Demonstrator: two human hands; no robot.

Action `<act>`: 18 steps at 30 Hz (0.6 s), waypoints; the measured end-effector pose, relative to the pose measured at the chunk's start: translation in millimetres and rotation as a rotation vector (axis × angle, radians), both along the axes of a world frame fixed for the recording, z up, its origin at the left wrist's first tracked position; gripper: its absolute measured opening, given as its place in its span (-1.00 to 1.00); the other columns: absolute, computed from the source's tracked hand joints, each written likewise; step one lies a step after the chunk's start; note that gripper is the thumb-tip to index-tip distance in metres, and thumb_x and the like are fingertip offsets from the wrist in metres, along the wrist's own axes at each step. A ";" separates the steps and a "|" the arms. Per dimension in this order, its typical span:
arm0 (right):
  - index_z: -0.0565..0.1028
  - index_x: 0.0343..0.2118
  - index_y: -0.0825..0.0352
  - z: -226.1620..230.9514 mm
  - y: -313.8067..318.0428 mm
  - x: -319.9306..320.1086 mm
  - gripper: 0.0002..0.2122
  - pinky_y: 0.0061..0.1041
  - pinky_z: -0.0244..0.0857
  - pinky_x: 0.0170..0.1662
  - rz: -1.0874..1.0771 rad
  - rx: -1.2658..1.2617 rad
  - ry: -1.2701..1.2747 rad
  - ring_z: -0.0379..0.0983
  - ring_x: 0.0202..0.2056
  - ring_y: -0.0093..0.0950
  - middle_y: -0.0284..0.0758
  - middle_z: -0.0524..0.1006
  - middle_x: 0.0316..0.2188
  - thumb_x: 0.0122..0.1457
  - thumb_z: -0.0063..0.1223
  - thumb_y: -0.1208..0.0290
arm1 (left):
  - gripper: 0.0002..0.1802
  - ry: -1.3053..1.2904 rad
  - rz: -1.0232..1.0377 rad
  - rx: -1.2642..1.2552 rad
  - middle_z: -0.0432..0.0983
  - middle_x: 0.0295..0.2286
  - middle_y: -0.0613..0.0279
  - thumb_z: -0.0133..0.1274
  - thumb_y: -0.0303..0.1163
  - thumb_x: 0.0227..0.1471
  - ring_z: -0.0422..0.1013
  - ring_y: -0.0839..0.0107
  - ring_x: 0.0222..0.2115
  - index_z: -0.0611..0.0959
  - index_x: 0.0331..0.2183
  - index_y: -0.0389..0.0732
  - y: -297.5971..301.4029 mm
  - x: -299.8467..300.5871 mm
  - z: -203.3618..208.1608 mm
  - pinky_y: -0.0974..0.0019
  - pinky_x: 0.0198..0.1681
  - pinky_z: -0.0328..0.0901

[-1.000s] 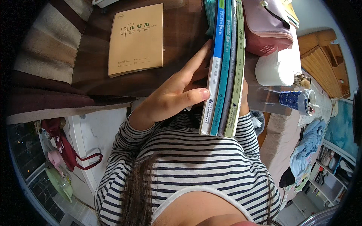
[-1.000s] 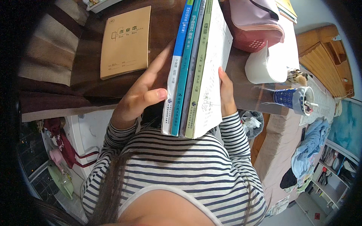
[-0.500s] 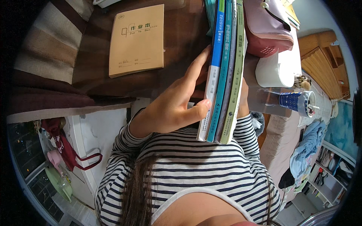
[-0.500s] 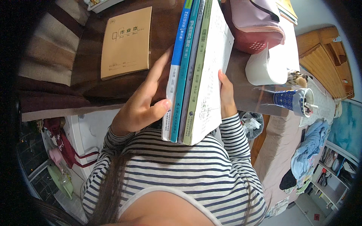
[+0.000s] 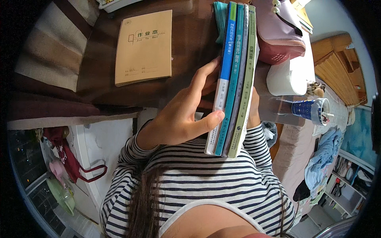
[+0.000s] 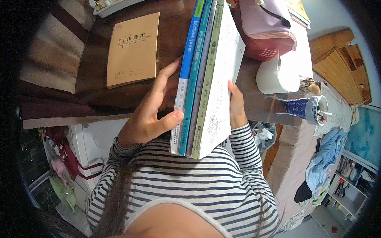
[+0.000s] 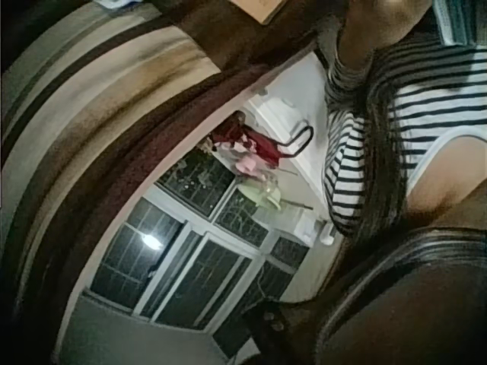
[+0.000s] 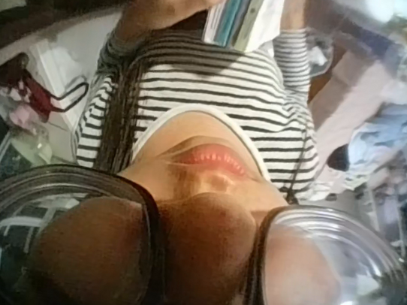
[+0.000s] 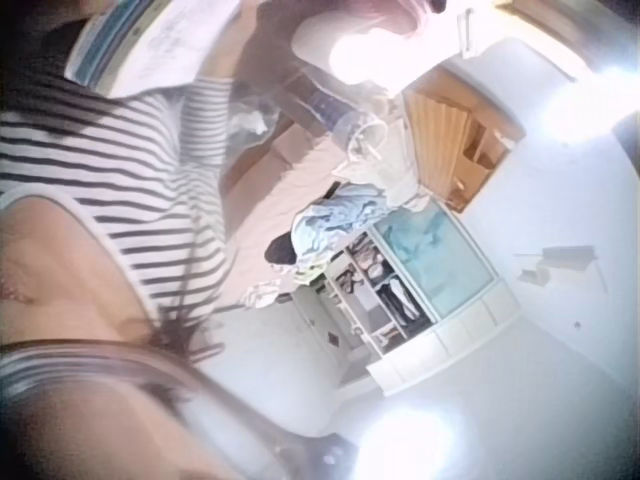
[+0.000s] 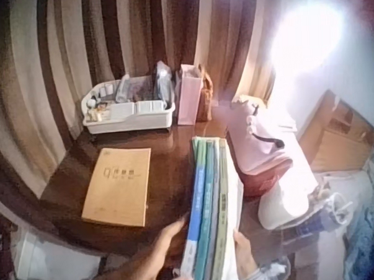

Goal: The person organizes various items on a table, including notebooks, papers, and personal care products. They stack notebooks, flip through papers, and arrange items in a tray.

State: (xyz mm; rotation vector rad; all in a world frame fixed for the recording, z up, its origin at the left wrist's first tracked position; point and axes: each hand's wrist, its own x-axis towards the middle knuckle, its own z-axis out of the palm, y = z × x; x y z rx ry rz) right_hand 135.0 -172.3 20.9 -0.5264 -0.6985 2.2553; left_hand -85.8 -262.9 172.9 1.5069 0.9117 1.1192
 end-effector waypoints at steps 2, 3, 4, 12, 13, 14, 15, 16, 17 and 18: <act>0.26 0.04 0.57 4.2 -4.3 -1.5 -0.46 -0.48 0.50 -0.27 -0.068 -0.060 -0.055 0.57 -0.32 -0.35 -0.01 0.51 -0.19 0.20 -0.19 0.12 | -0.09 -0.040 -0.009 -0.027 -0.05 0.16 -0.30 -0.01 -0.31 0.02 -0.06 0.02 0.21 -0.17 0.19 -0.43 -0.2 -0.5 0.0 0.12 0.25 -0.15; 0.27 0.04 0.57 6.2 -4.1 -2.1 -0.45 -0.48 0.50 -0.28 -0.061 -0.072 -0.038 0.57 -0.32 -0.35 -0.01 0.52 -0.19 0.19 -0.18 0.12 | -0.09 -0.036 -0.007 -0.025 -0.04 0.15 -0.30 0.00 -0.32 0.02 -0.05 0.02 0.21 -0.17 0.19 -0.42 -0.2 -0.8 1.2 0.12 0.24 -0.14; 0.27 0.03 0.56 2.4 -2.2 -0.4 -0.45 -0.47 0.50 -0.26 -0.032 -0.056 -0.043 0.57 -0.31 -0.33 -0.01 0.52 -0.19 0.18 -0.16 0.11 | -0.09 -0.031 -0.004 -0.022 -0.03 0.15 -0.29 0.00 -0.34 0.02 -0.03 0.02 0.20 -0.17 0.19 -0.42 -0.3 -1.0 2.7 0.12 0.24 -0.12; 0.24 0.05 0.57 2.7 -1.6 1.6 -0.42 -0.45 0.49 -0.23 -0.027 -0.045 -0.059 0.56 -0.27 -0.31 0.00 0.49 -0.16 0.16 -0.14 0.10 | -0.10 -0.075 0.010 -0.078 0.03 0.12 -0.29 0.02 -0.34 0.00 0.04 0.01 0.18 -0.14 0.19 -0.39 -1.7 -0.7 4.8 0.10 0.20 0.00; 0.24 0.05 0.57 2.4 -2.0 1.1 -0.42 -0.45 0.49 -0.23 -0.043 -0.063 -0.065 0.56 -0.27 -0.31 0.01 0.49 -0.15 0.16 -0.14 0.10 | -0.10 -0.046 0.010 -0.050 0.03 0.12 -0.29 0.02 -0.32 0.01 0.04 0.01 0.18 -0.14 0.19 -0.39 -1.4 -1.4 2.7 0.09 0.19 0.03; 0.24 0.05 0.57 1.5 -2.7 -1.8 -0.42 -0.46 0.49 -0.24 -0.053 -0.090 -0.067 0.56 -0.27 -0.31 0.01 0.49 -0.15 0.16 -0.15 0.10 | -0.10 -0.013 0.017 -0.031 0.03 0.12 -0.30 0.02 -0.31 0.02 0.04 0.00 0.17 -0.14 0.19 -0.39 -1.0 -3.8 1.4 0.09 0.19 0.05; 0.25 0.05 0.56 7.1 -2.9 -1.8 -0.43 -0.42 0.47 -0.19 -0.033 -0.071 -0.091 0.54 -0.25 -0.29 0.00 0.49 -0.15 0.17 -0.17 0.11 | -0.11 -0.045 0.008 -0.058 0.03 0.12 -0.29 0.01 -0.28 0.03 0.05 0.00 0.17 -0.13 0.19 -0.38 -0.4 -3.9 0.4 0.09 0.18 0.06; 0.25 0.05 0.56 6.2 -3.2 -0.8 -0.44 -0.39 0.46 -0.17 -0.034 -0.092 -0.054 0.53 -0.23 -0.27 0.00 0.49 -0.14 0.17 -0.18 0.11 | -0.11 -0.077 0.001 -0.084 0.03 0.12 -0.29 0.01 -0.25 0.03 0.06 0.00 0.16 -0.12 0.19 -0.38 0.8 -2.6 -0.5 0.09 0.17 0.08; 0.26 0.05 0.55 4.9 -3.4 -1.1 -0.44 -0.36 0.45 -0.14 -0.029 -0.106 -0.015 0.52 -0.22 -0.25 -0.01 0.49 -0.14 0.17 -0.18 0.11 | -0.11 -0.106 0.001 -0.102 0.03 0.12 -0.28 0.00 -0.22 0.04 0.07 0.00 0.16 -0.12 0.19 -0.37 -0.2 -3.9 -0.3 0.10 0.16 0.10; 0.27 0.05 0.53 3.6 -5.4 -0.9 -0.44 -0.31 0.43 -0.11 -0.031 -0.115 0.037 0.51 -0.20 -0.21 -0.02 0.48 -0.13 0.17 -0.19 0.10 | -0.13 -0.090 -0.015 -0.156 0.06 0.12 -0.25 -0.03 -0.15 0.08 0.12 0.04 0.14 -0.10 0.19 -0.35 -0.6 -8.8 4.9 0.12 0.13 0.14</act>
